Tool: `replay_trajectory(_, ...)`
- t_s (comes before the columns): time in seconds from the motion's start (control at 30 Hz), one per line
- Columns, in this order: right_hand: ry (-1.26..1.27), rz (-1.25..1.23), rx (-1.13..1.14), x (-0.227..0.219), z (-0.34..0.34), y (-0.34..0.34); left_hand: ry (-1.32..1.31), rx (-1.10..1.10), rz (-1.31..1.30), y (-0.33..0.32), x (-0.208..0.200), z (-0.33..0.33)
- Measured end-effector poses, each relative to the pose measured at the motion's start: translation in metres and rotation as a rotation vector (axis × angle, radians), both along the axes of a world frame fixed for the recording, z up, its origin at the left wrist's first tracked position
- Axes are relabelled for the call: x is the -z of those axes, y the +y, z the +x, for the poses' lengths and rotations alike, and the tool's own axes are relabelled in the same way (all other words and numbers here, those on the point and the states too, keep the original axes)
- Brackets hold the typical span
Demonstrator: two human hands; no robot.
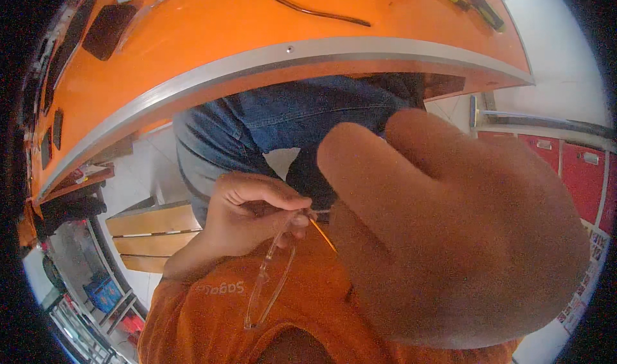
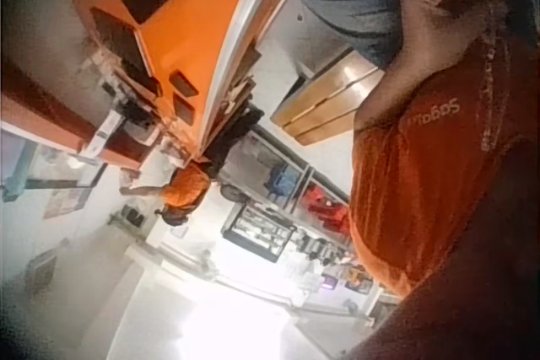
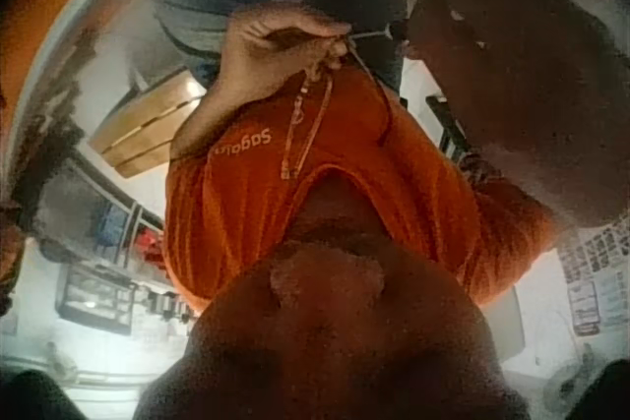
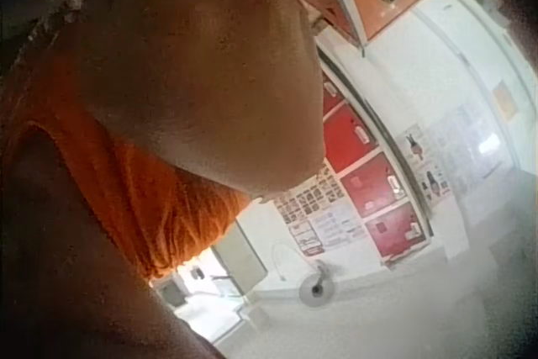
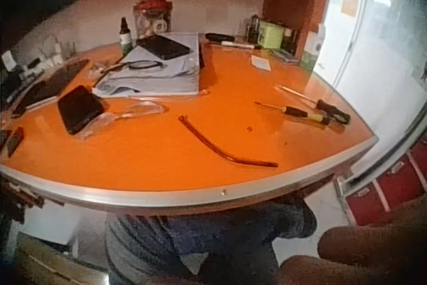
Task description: The person repairs a pair of glasses by reattaching a temple using a small screwdriver and then wipes the lenses with a cloth.
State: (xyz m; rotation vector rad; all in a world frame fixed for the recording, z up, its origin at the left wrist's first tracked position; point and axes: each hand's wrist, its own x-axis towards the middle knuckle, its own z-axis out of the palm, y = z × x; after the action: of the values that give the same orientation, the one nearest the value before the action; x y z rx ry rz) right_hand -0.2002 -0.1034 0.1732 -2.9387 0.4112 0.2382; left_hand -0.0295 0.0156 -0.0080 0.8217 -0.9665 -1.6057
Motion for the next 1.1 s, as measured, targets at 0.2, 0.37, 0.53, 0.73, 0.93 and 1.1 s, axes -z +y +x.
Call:
replay_trajectory(0.2,-0.040,0.006,-0.029,0.000,0.002,0.000,0.014,-0.009,0.001,0.001,-0.001,-0.002)
replay_trajectory(0.37,0.015,-0.046,-0.028,0.000,0.000,0.001,-0.056,-0.012,0.025,0.001,-0.007,-0.002)
replay_trajectory(0.53,0.072,-0.015,-0.051,-0.002,0.002,-0.001,-0.032,0.011,0.051,0.001,-0.010,-0.002)
replay_trajectory(0.73,-0.058,-0.026,-0.064,0.011,-0.001,-0.001,0.023,-0.014,-0.002,0.002,-0.006,-0.006)
replay_trajectory(0.93,0.041,-0.002,-0.101,0.005,-0.001,-0.001,-0.008,-0.020,0.007,0.003,-0.005,-0.008)
replay_trajectory(1.1,0.044,0.039,-0.076,0.007,-0.003,-0.003,-0.050,0.006,0.075,0.003,-0.008,-0.008)
